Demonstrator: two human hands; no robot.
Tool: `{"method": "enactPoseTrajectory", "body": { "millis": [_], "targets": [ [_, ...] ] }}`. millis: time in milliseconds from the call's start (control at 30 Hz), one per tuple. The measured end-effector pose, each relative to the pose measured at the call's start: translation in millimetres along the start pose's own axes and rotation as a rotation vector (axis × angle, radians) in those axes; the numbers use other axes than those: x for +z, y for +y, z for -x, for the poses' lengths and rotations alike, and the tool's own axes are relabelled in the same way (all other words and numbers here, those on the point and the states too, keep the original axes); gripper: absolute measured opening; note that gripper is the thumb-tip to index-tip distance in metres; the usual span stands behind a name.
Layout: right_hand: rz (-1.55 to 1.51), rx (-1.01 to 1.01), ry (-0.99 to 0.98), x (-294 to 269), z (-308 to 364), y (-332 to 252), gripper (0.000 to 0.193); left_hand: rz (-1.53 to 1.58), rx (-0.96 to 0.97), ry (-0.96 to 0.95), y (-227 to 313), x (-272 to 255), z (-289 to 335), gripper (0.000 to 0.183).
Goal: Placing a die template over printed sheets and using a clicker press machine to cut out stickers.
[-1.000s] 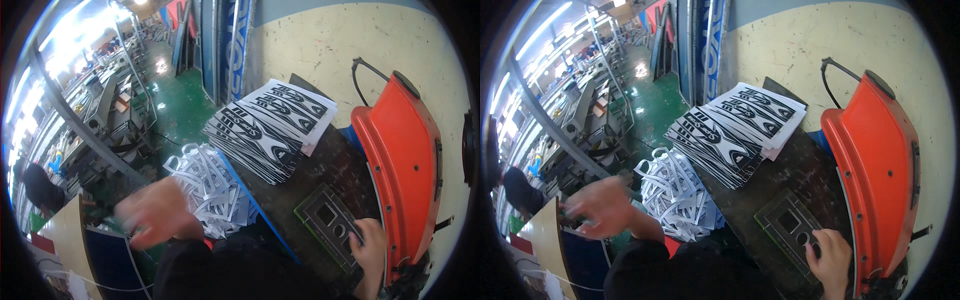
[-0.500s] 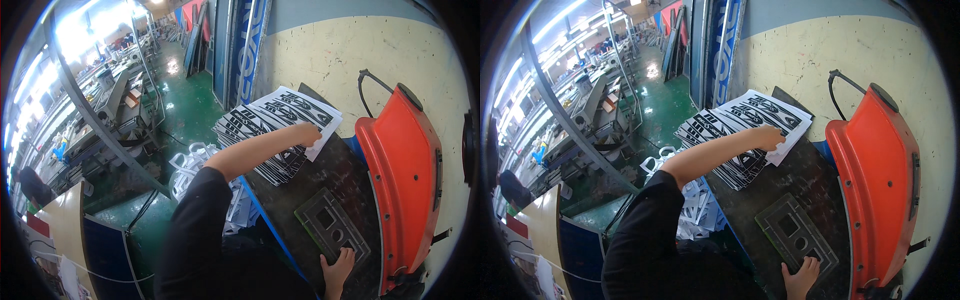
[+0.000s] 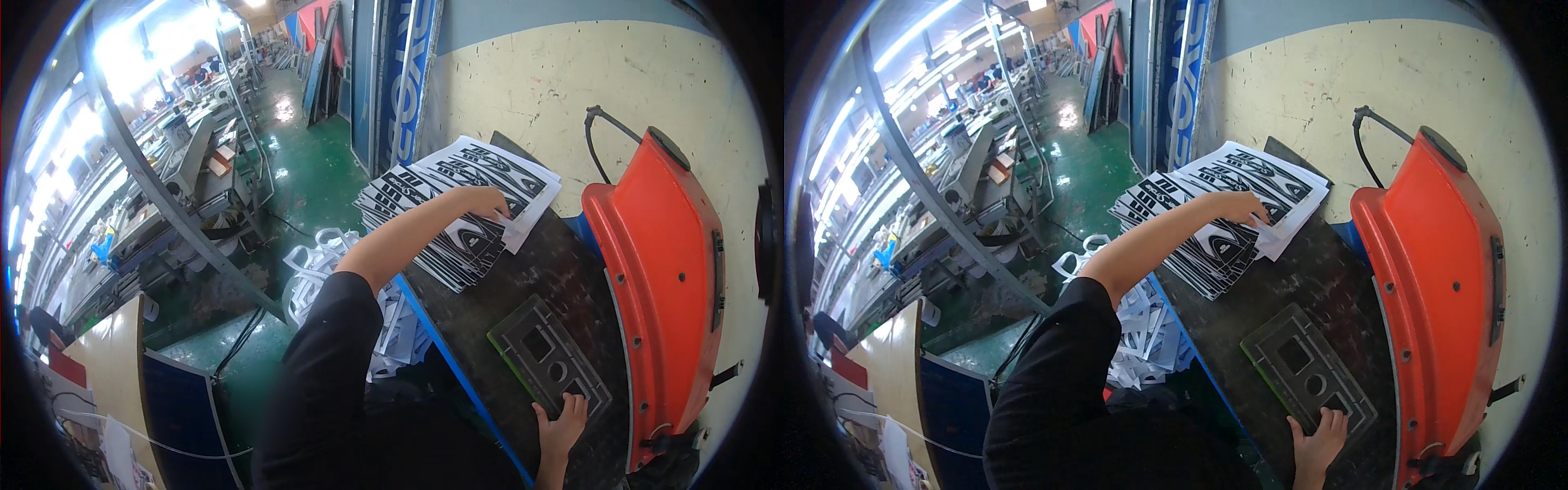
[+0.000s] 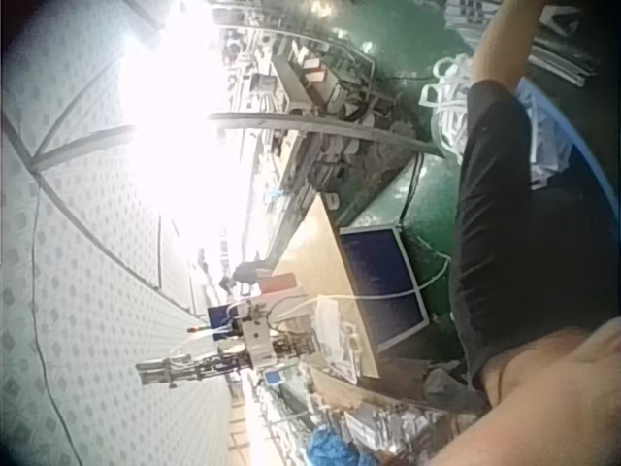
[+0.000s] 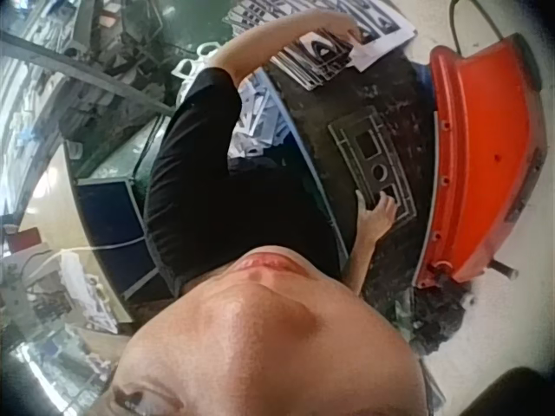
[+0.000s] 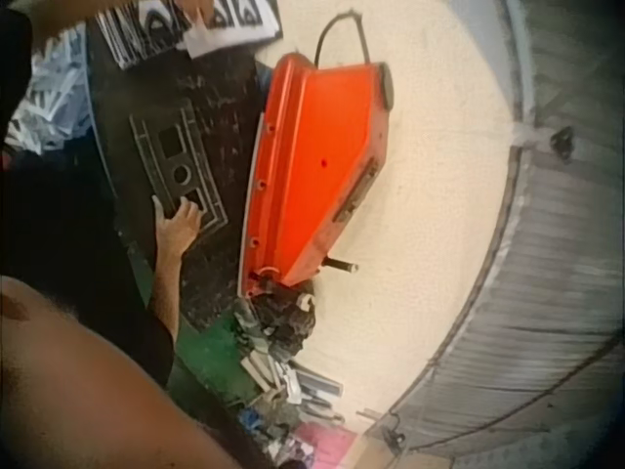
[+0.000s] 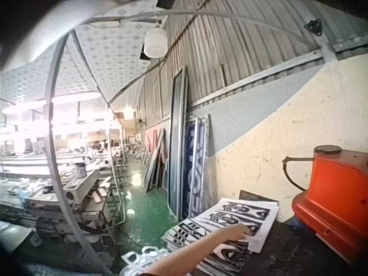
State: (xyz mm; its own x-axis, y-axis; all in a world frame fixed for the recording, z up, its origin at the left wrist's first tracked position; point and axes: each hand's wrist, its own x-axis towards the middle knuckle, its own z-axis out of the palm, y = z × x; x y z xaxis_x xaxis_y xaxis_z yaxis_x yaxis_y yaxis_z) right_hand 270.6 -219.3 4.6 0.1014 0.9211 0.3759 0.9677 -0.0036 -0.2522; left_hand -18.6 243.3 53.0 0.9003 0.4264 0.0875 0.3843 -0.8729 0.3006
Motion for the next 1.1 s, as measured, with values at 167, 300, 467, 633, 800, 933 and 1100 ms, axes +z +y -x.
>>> {"method": "enactPoseTrajectory", "body": {
  "millis": [167, 300, 467, 633, 800, 933, 1100],
  "targets": [
    [-0.026, 0.009, 0.075, -0.8, 2.8, 1.4, 0.064, 0.021, -0.093, -0.001, -0.3, -11.3, 12.2, 0.043],
    [-0.129, 0.011, 0.195, -6.9, 2.9, 5.0, 0.06, -0.014, -0.145, 0.026, -0.5, -9.4, 14.6, 0.05],
    [-0.408, 0.111, 0.333, -31.8, 4.2, 7.8, 0.054, -0.01, -0.123, -0.116, -2.8, -23.5, 8.8, 0.056],
    [-0.849, 0.269, 0.705, -33.0, 26.1, 30.9, 0.066, 0.004, -0.042, -0.121, -27.4, -19.3, 2.9, 0.058],
    [-1.061, 0.225, 0.879, -54.2, 50.7, 50.9, 0.075, -0.058, 0.057, -0.073, -31.0, -20.6, 10.7, 0.057],
    [-1.034, 0.195, 0.942, -56.8, 65.6, 67.5, 0.079, -0.023, -0.008, 0.044, -34.0, -28.0, 26.5, 0.035],
    [-0.941, 0.191, 1.019, -69.6, 83.7, 76.0, 0.079, -0.01, -0.22, 0.248, -1.3, -42.0, 12.5, 0.023]
  ]
}}
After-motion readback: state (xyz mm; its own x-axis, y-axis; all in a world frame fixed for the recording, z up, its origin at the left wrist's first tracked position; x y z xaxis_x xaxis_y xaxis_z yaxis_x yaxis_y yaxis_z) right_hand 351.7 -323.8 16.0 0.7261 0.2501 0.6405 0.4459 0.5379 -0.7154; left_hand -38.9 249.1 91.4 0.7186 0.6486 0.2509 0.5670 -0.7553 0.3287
